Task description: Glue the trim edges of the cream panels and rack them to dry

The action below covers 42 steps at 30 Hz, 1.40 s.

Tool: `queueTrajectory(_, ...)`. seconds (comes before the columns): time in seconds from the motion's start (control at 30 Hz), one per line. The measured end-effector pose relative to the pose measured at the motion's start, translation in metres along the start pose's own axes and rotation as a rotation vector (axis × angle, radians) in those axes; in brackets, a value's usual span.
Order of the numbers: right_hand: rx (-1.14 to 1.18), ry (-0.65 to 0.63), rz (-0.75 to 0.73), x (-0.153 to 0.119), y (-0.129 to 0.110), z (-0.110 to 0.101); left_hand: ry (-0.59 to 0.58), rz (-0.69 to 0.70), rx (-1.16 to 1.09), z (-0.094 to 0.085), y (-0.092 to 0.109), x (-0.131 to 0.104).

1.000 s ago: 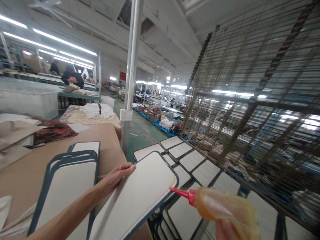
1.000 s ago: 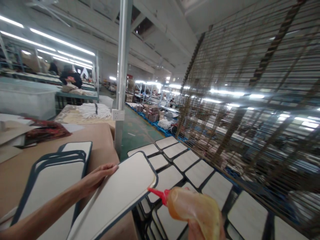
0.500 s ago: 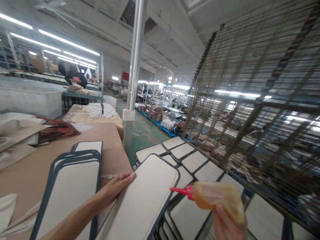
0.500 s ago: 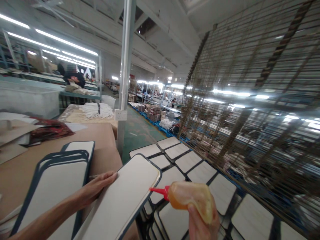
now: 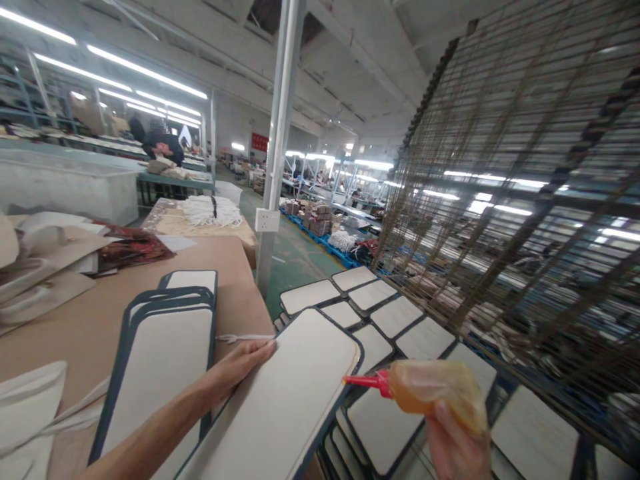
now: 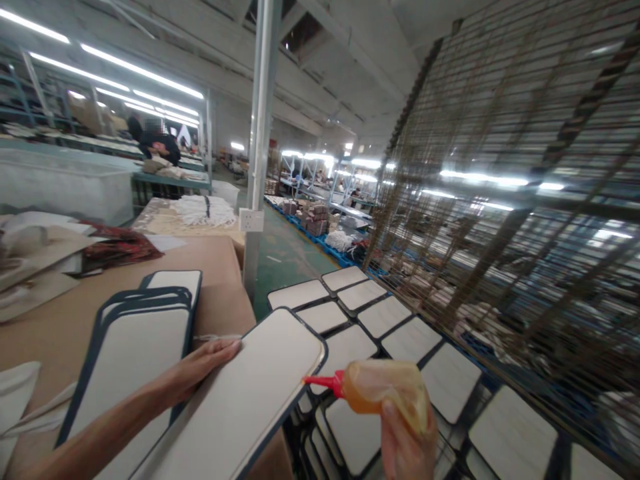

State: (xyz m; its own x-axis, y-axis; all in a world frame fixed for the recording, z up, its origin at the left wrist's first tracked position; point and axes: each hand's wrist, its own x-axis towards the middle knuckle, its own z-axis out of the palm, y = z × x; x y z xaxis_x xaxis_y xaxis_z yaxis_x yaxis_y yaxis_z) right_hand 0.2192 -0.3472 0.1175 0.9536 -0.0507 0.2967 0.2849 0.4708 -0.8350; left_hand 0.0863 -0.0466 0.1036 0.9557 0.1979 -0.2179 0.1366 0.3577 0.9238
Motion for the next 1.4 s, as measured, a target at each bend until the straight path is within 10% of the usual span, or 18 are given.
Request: queueTrajectory(1.4, -0.018, -0.089, 0.162, -0.037, -0.017, 0.024, 0.077, -0.070, -0.017, 0.004, 0.042, 0.046)
